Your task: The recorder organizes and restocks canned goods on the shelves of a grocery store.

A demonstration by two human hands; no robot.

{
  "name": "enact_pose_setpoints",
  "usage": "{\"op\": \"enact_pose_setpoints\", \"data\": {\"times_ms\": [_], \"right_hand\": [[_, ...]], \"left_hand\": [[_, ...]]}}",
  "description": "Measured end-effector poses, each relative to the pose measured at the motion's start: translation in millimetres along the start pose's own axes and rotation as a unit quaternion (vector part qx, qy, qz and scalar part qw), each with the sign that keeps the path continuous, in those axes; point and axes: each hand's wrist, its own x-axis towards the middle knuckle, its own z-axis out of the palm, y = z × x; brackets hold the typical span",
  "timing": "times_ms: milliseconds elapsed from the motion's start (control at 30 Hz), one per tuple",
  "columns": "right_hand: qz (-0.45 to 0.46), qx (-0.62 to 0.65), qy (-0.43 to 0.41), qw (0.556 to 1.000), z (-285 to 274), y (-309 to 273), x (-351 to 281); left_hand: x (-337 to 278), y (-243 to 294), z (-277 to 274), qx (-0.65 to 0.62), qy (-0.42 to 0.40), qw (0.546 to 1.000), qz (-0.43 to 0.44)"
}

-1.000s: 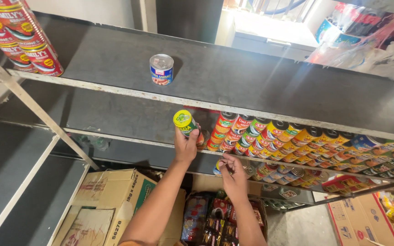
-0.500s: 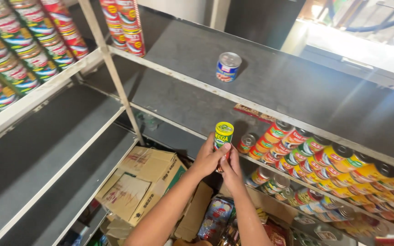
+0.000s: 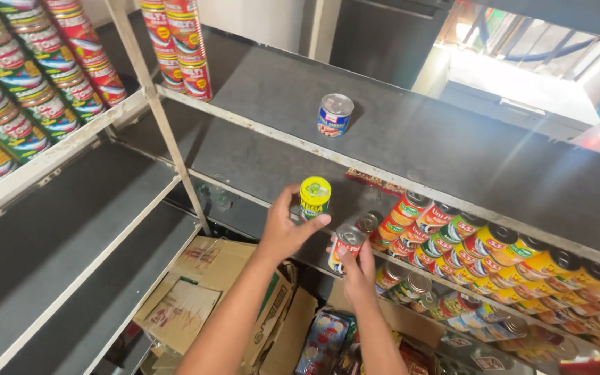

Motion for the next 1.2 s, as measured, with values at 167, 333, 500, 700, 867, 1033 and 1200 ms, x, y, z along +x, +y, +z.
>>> {"op": "enact_pose_setpoints", "data": {"times_ms": [167,333,500,700,867,1033,1200], "right_hand": [[-0.124,-0.067,-0.021,0.99,24,-105,23],[-0.401,-0.475,0.133,0.772,26,-202,86],[-0.202,-0.267,0.104,0.937,-8,-219,155],[-0.164,-0.166,0.005,0.972,-9,-207,156],[-0.142,-0.252,-0.014,0.957,-4,-214,146],[-0.17,-0.156,-0.071,0.97,-8,-217,132],[-0.257,-0.217,-0.036,0.941,-14,-210,113]], "left_hand": [[59,69,6,0.099,-0.017,0.988,0.122],[121,73,45,0.13,-0.049,0.981,0.135],[146,60,72,0.175,-0.08,0.978,0.086],[144,64,75,0.189,-0.103,0.976,0.022],[87,36,77,0.16,0.029,0.968,0.194],[20,-69,98,0.169,0.089,0.958,0.214],[2,-129,123,0.123,-0.153,0.98,-0.018]]}}
